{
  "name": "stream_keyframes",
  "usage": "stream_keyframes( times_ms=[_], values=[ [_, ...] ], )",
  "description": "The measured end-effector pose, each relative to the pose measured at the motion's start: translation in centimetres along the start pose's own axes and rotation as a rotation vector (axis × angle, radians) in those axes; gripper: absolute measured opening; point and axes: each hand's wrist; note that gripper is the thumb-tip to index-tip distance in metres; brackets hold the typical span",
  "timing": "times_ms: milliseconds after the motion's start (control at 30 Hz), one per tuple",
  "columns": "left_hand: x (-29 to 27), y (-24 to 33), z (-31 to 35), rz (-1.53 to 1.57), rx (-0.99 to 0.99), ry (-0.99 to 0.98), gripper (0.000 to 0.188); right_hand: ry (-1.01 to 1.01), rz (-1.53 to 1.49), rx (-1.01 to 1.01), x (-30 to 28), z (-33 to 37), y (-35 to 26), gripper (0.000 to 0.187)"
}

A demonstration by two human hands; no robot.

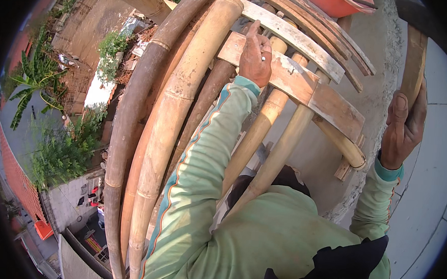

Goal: The person assembles a bamboo structure by hand, inserting and securing bamboo strips into a frame. They use a hammer to tap pieces into place and adjust the alignment of the components throughout the process.

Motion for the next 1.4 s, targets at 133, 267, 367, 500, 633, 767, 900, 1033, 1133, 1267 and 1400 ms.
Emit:
stream_keyframes(
  times_ms=[133, 267, 367, 500, 633, 767, 900, 1033, 1133, 1267, 1400],
  values=[
    [0.6, 0.4, 0.0, -0.001, 0.044, 0.004, 0.064, 0.312, -0.473, -0.141, -1.9, -1.3, -1.1, 0.036],
    [0.8, 0.4, -0.7, 0.013, 0.027, -0.032, 0.067, -0.694, 0.188, -0.113, 3.4, 6.6, 3.4, 0.048],
    [0.4, 0.6, -0.1, 0.022, -0.068, -0.054, 0.067, -0.514, 0.079, -0.078, 2.8, 3.7, 1.3, 0.052],
    [-0.4, -0.1, -0.1, -0.004, 0.04, 0.046, 0.067, 0.122, -0.465, -0.017, 1.5, 0.9, -1.0, 0.044],
    [0.8, 0.4, 0.0, 0.024, -0.007, -0.015, 0.069, -0.269, -0.088, -0.092, 2.6, 7.5, 3.4, 0.051],
    [0.3, 0.1, -0.2, 0.016, 0.004, 0.018, 0.069, -0.497, 0.058, -0.112, 3.3, 4.9, 3.5, 0.052],
    [-0.4, 0.4, 0.1, 0.018, 0.021, 0.028, 0.071, 0.123, -0.357, 0.075, 2.1, 3.7, 0.8, 0.059],
    [0.7, 0.2, -0.1, -0.008, 0.005, -0.016, 0.071, -0.453, 0.081, -0.004, 4.2, 9.5, 3.7, 0.062],
    [0.6, 1.3, -0.3, 0.034, -0.054, -0.011, 0.071, -0.746, 0.078, 0.194, 2.1, 8.4, 5.5, 0.058],
    [0.5, 1.2, -0.1, 0.008, -0.027, -0.019, 0.067, -0.214, -0.222, 0.281, 1.7, 12.4, 7.8, 0.054],
    [1.1, 0.6, -0.2, 0.007, -0.044, -0.018, 0.063, 0.077, -0.354, 0.542, 3.1, 13.8, 9.6, 0.055]
  ],
)
Point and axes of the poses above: each hand's wrist, its own z-axis away from the middle knuckle, its own x-axis out of the palm, y = z × x, and after that the axes turned 12 degrees about -x, right-handed
